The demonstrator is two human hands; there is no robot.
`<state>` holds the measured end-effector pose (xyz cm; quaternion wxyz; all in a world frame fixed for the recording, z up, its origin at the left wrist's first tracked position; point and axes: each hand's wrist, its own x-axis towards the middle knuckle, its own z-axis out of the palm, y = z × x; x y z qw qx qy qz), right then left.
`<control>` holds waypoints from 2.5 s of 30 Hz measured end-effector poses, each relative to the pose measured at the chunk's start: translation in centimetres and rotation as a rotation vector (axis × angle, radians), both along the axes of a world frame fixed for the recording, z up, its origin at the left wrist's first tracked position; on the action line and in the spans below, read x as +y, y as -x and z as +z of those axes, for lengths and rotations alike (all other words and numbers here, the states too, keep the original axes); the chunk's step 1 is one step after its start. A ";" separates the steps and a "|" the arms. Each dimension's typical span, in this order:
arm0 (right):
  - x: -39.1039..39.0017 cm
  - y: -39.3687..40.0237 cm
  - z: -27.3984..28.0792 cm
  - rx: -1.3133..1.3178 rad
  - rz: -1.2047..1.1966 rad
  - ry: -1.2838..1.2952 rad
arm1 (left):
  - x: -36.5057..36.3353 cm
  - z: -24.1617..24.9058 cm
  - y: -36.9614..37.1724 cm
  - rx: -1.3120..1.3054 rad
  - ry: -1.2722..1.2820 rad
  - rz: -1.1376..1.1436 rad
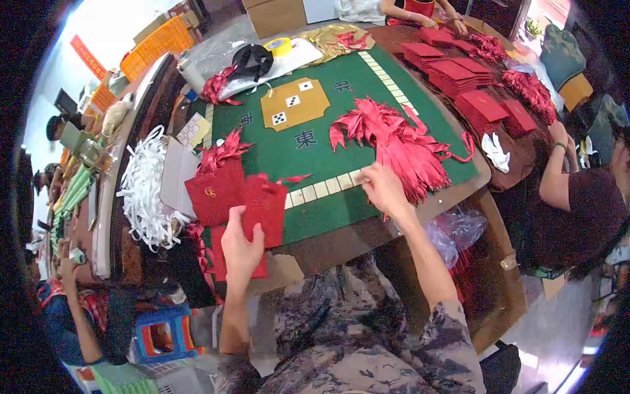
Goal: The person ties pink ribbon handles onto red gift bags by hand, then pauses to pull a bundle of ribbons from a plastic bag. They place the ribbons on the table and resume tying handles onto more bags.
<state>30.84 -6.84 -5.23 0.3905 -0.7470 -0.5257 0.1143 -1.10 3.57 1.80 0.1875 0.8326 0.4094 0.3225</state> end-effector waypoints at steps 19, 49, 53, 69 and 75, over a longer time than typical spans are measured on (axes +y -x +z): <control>-2.2 5.2 0.5 -0.304 0.034 -0.069 | -1.0 -7.7 -7.5 0.107 -0.143 -0.308; -1.6 12.4 -0.8 0.389 -0.069 -0.038 | 0.1 -5.7 -5.8 0.085 0.521 -0.363; -2.0 11.7 -1.1 0.476 -0.051 -0.030 | 0.0 -6.6 -5.4 0.042 0.591 -0.363; -1.6 10.4 -0.1 0.556 0.045 -0.013 | 0.6 -6.5 -5.4 -0.032 0.861 -0.511; -1.6 10.5 0.4 0.520 0.036 0.069 | -0.5 -5.7 -5.5 -0.006 0.774 -0.443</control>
